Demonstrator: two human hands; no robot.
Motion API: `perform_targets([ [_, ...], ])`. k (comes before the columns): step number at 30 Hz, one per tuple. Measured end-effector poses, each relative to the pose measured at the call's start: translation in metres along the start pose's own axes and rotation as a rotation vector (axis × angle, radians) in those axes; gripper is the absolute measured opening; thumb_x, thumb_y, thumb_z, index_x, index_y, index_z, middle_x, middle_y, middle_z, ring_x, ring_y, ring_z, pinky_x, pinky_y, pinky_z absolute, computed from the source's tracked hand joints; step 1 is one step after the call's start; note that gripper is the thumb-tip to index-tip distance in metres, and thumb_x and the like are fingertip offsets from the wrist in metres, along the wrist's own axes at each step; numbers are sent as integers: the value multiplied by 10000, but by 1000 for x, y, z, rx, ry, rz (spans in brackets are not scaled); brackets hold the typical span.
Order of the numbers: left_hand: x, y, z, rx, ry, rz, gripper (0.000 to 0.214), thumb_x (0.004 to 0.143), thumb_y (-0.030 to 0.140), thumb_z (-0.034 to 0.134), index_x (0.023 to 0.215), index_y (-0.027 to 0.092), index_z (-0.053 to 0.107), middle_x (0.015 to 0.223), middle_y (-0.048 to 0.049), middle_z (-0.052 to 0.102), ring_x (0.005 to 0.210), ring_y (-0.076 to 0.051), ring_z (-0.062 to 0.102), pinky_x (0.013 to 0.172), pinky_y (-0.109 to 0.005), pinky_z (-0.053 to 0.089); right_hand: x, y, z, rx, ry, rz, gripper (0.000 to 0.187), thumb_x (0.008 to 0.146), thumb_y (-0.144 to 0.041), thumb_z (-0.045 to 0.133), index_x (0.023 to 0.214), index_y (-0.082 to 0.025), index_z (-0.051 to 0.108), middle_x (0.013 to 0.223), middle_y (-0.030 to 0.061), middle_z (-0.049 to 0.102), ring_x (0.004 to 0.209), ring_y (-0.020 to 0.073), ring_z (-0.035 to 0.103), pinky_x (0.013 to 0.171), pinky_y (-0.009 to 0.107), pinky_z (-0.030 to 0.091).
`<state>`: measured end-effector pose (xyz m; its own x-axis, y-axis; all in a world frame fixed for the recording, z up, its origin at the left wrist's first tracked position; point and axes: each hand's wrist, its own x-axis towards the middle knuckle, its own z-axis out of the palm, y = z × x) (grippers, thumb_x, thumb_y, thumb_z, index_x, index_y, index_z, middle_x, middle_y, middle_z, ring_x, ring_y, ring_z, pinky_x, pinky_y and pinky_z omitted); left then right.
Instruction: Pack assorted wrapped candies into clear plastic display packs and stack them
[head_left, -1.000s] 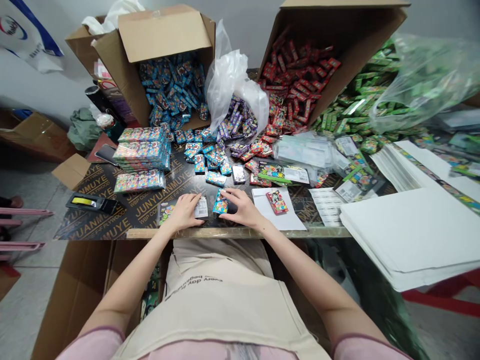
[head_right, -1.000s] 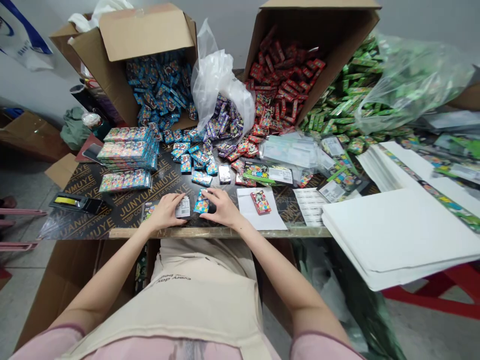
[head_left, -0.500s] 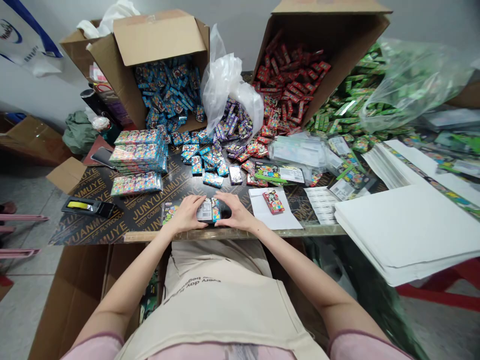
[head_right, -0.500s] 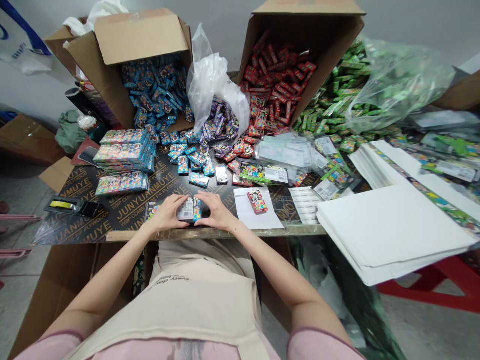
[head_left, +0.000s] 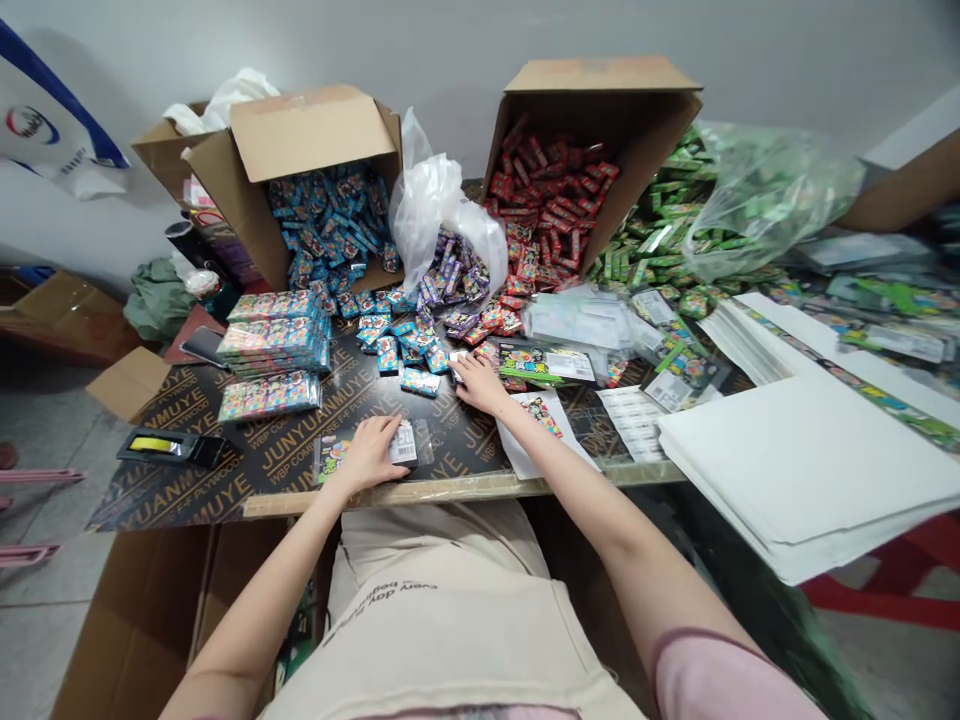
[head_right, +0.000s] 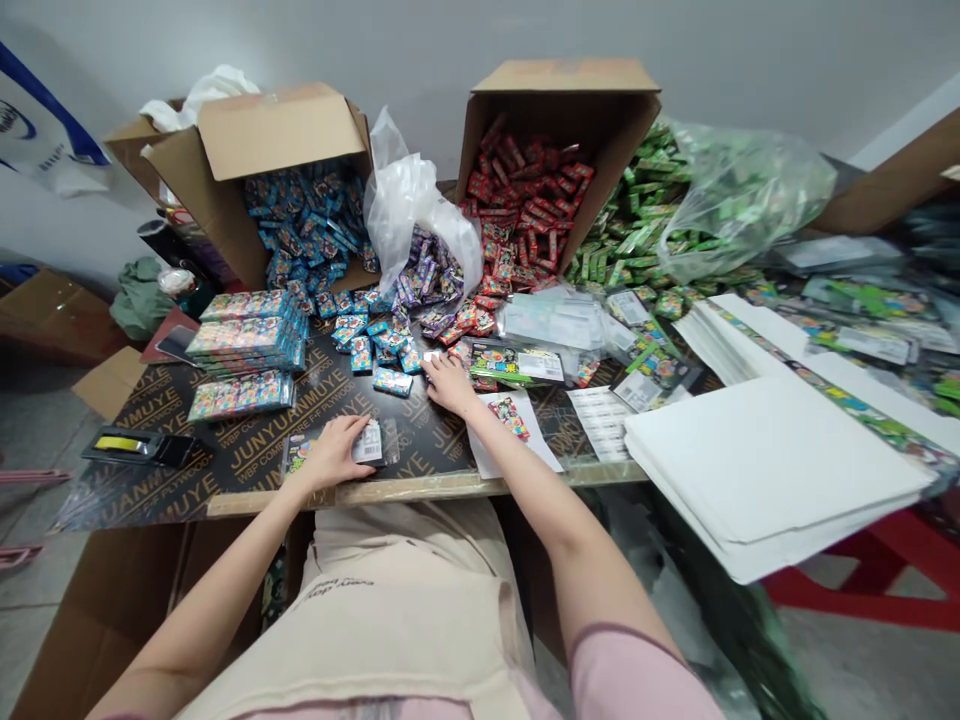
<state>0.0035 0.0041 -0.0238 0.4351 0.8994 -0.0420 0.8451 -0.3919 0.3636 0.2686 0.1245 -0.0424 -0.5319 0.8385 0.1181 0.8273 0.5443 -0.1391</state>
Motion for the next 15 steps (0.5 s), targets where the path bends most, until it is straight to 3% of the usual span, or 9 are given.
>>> perform_targets([
  [4, -4, -5, 4, 35, -18, -24, 819, 612, 387, 756, 1339, 144, 470, 1274, -155, 545, 1179, -330, 487, 1034, -463, 359, 0, 12, 0, 10, -34, -55, 432, 866, -72, 404, 1266, -127, 556, 1062, 146, 684, 1044, 240, 604, 884, 334, 455],
  [6, -6, -7, 6, 32, -11, -36, 820, 617, 383, 750, 1348, 151, 460, 1273, -153, 544, 1170, -330, 485, 1018, -467, 368, -1, 16, -1, 35, 5, -73, 395, 903, -159, 446, 1286, -134, 543, 1130, 154, 662, 1081, 248, 599, 910, 355, 456],
  [9, -7, -9, 7, 22, -1, -39, 823, 621, 378, 746, 1358, 163, 449, 1251, -148, 551, 1150, -333, 487, 989, -477, 385, -1, 21, -1, 72, 37, -114, 661, 804, -411, 672, 1372, -141, 467, 1323, 193, 546, 1243, 325, 499, 989, 457, 414],
  [11, -7, -10, 8, 15, 0, -37, 823, 619, 378, 749, 1356, 164, 450, 1241, -146, 554, 1145, -338, 486, 985, -487, 387, -3, 17, -2, 77, -29, -132, 845, 687, -491, 769, 1388, -141, 452, 1303, 208, 552, 1206, 348, 524, 955, 466, 431],
  [13, -7, -10, 9, 4, 3, -32, 825, 618, 386, 755, 1355, 172, 451, 1247, -142, 551, 1149, -339, 484, 989, -492, 384, -7, 9, -5, 78, -112, -164, 805, 664, -492, 783, 1341, -154, 507, 1223, 188, 602, 1084, 316, 597, 862, 398, 470],
  [15, -8, -11, 9, -5, 7, -27, 827, 619, 387, 757, 1356, 177, 449, 1258, -138, 546, 1150, -334, 483, 988, -484, 387, -14, -2, -11, 96, -137, -187, 645, 697, -505, 750, 1229, -174, 599, 1105, 145, 658, 923, 267, 642, 743, 323, 467],
])
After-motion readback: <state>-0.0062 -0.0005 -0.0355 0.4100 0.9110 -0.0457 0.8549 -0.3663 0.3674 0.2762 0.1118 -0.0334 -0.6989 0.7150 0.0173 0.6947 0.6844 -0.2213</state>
